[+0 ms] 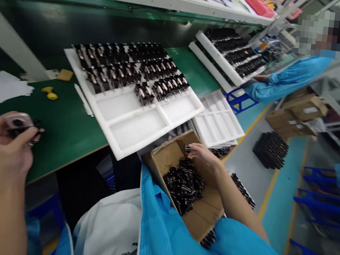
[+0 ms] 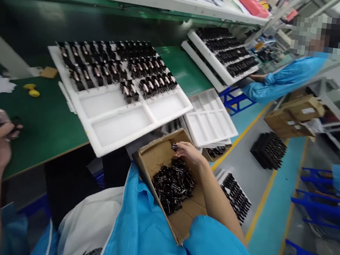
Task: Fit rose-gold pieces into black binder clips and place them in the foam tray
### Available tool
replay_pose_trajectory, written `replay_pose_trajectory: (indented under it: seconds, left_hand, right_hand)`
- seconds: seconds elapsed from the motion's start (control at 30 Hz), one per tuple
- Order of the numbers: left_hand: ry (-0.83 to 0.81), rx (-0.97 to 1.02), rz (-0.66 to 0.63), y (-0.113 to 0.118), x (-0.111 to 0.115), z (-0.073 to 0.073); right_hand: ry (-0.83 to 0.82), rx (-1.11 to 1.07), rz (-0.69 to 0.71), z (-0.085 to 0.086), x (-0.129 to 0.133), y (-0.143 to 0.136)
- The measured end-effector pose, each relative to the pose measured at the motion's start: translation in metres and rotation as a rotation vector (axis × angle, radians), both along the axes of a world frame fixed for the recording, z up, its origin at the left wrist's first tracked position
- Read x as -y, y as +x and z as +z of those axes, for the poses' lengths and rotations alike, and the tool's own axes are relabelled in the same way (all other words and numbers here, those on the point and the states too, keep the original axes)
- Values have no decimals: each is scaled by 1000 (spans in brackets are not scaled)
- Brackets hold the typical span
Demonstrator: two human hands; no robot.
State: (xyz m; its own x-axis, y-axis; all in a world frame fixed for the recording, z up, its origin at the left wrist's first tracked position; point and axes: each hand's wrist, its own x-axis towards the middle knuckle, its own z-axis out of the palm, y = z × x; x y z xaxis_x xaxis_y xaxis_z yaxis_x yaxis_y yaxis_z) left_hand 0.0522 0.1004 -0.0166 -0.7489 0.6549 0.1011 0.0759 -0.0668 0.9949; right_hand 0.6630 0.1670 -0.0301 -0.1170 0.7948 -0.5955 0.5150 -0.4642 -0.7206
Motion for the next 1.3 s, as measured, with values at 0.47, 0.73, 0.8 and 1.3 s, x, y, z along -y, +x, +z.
replay_pose_trajectory:
  seconds: [0.47,0.73,0.8,1.3]
  left_hand:
    - [60,158,-205,7,28,0]
    - [44,259,-263,10,35,7]
    - [49,274,-290,10,37,9]
    - [-3,214,-449,8,41,6]
  right_hand:
    - [171,-813,600,88,-54,-337]
    - [189,-601,750,66,-65,-431]
    - [203,-591,780,59,-61,-429]
    - [422,-527,996,57,-62,-418]
